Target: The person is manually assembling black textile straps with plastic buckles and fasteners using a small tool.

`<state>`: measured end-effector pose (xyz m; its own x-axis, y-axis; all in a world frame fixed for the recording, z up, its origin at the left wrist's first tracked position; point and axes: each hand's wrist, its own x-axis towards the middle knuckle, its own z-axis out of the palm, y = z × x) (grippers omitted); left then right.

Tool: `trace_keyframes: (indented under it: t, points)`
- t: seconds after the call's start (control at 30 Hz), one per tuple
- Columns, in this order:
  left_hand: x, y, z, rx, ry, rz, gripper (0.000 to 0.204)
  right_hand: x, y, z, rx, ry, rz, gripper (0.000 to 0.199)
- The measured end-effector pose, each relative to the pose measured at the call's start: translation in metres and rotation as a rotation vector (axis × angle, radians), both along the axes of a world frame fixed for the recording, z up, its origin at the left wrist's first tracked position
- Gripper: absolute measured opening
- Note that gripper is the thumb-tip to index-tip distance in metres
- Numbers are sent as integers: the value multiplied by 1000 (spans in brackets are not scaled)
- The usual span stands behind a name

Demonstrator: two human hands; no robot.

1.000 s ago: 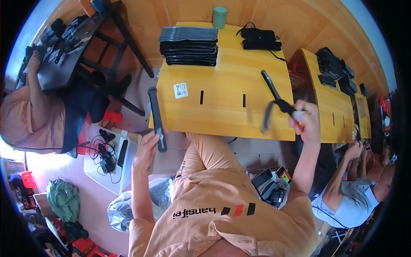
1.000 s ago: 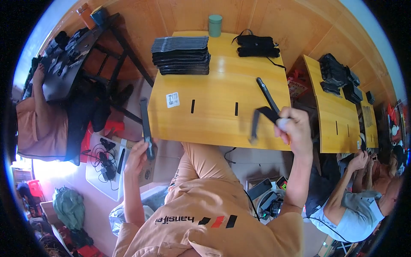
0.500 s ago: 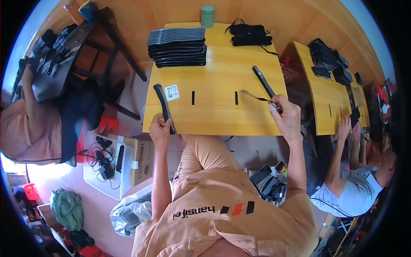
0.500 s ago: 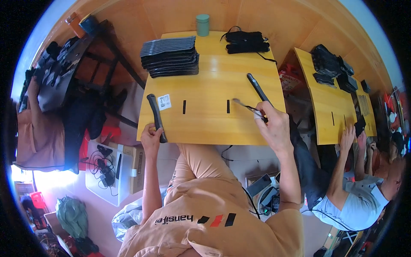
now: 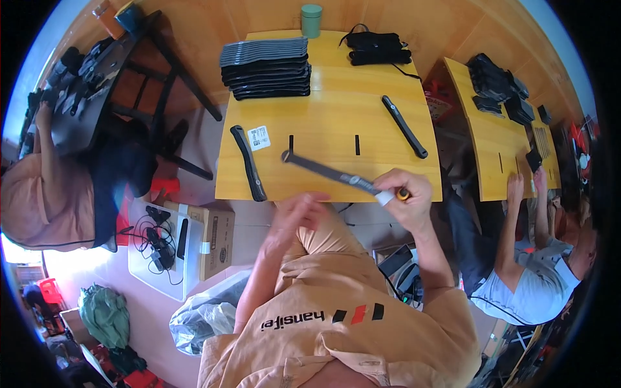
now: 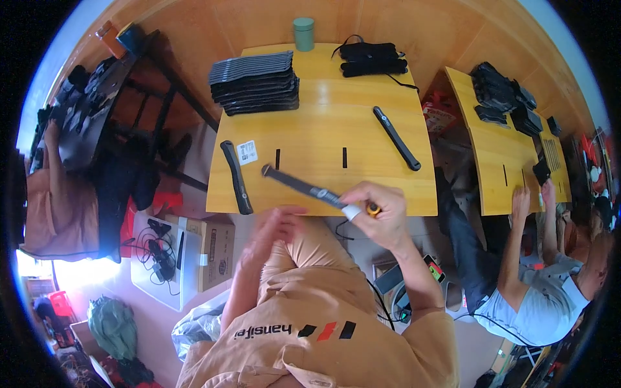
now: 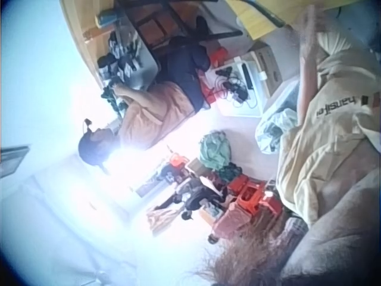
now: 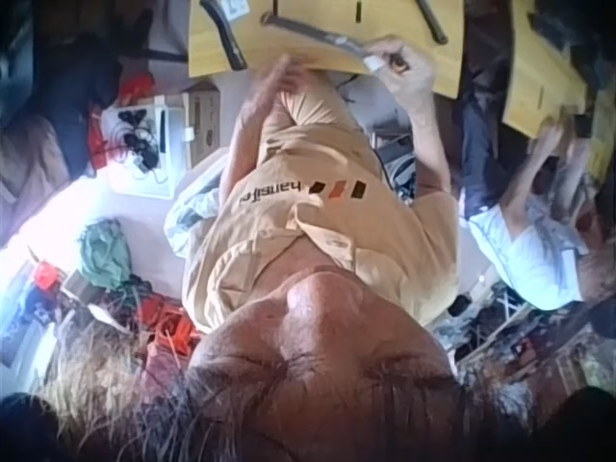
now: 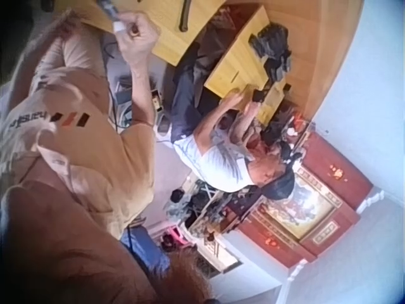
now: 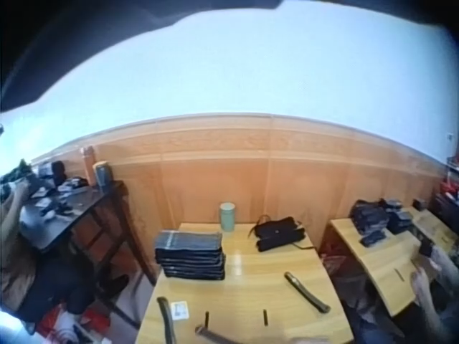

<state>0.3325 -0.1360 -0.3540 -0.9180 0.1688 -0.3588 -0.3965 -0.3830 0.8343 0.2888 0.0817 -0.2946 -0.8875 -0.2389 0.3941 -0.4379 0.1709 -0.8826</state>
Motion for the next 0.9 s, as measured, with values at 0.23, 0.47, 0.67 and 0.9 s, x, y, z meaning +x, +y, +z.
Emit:
trace_keyframes:
  t: [0.23,0.47,0.67,0.9]
  points:
    - [-24,19,-25,435,29,207,22,12,1,-24,-203,-528,131,15]
    - [-27,37,-23,147,49,303,20,11,-8,-54,-400,-803,-20,21]
    - [-26,37,-27,139,42,288,23,6,3,-55,-342,-911,28,16]
    - [-27,33,-31,183,11,293,21,-3,18,-65,-383,-1030,24,9]
